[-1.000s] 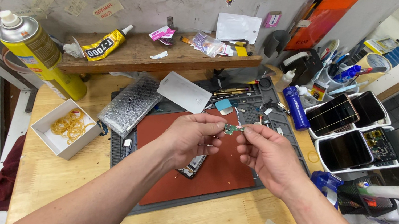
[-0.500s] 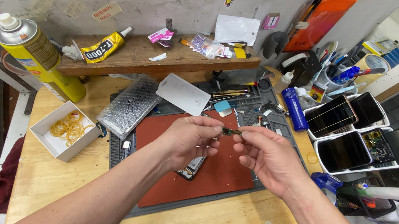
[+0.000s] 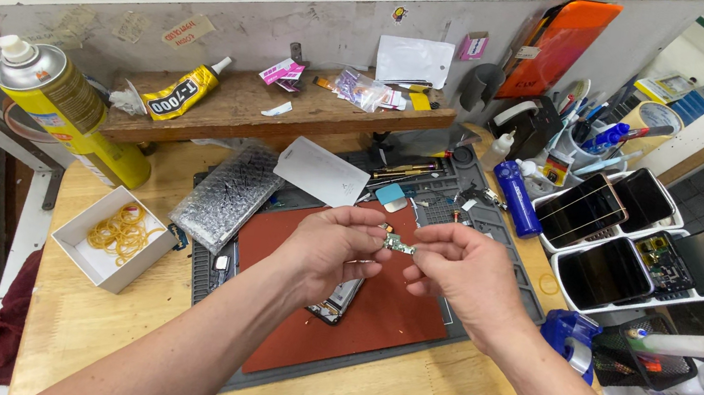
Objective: The person removes a smartphone from a case, places it on a workbench, and then unpacks a small circuit board from a plastic bag. They connect the board to the phone's internal components using tweezers and a small screwdriver, securing it in place.
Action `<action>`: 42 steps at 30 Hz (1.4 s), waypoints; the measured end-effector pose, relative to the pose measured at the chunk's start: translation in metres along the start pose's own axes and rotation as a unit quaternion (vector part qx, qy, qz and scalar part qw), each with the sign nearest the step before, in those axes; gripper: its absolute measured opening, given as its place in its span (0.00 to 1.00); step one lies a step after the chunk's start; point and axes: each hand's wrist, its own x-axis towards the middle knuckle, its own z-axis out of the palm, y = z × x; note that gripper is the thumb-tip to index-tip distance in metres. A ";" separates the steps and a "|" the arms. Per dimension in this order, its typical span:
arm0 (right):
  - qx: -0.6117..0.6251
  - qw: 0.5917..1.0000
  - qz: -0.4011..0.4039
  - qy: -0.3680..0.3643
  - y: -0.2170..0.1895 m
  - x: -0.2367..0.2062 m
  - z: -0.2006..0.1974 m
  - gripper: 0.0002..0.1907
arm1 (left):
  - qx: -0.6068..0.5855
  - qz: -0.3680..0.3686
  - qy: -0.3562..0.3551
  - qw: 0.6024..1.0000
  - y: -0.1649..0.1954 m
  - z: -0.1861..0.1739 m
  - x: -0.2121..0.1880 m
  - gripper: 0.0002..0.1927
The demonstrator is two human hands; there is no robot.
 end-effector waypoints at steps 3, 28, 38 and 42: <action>0.001 1.000 0.001 0.002 -0.001 0.000 0.000 0.15 | 0.012 -0.005 0.012 1.000 0.001 0.003 -0.004 0.17; -0.127 0.978 -0.159 0.052 0.010 -0.006 0.005 0.11 | -0.021 -0.005 -0.039 0.999 -0.003 0.002 -0.004 0.11; -0.077 0.985 -0.145 0.049 0.009 -0.007 0.004 0.11 | -0.008 0.000 -0.055 0.998 -0.006 0.001 -0.004 0.10; -0.038 0.988 -0.146 0.042 0.009 -0.008 0.005 0.13 | -0.002 -0.002 -0.052 0.999 -0.006 0.000 -0.005 0.09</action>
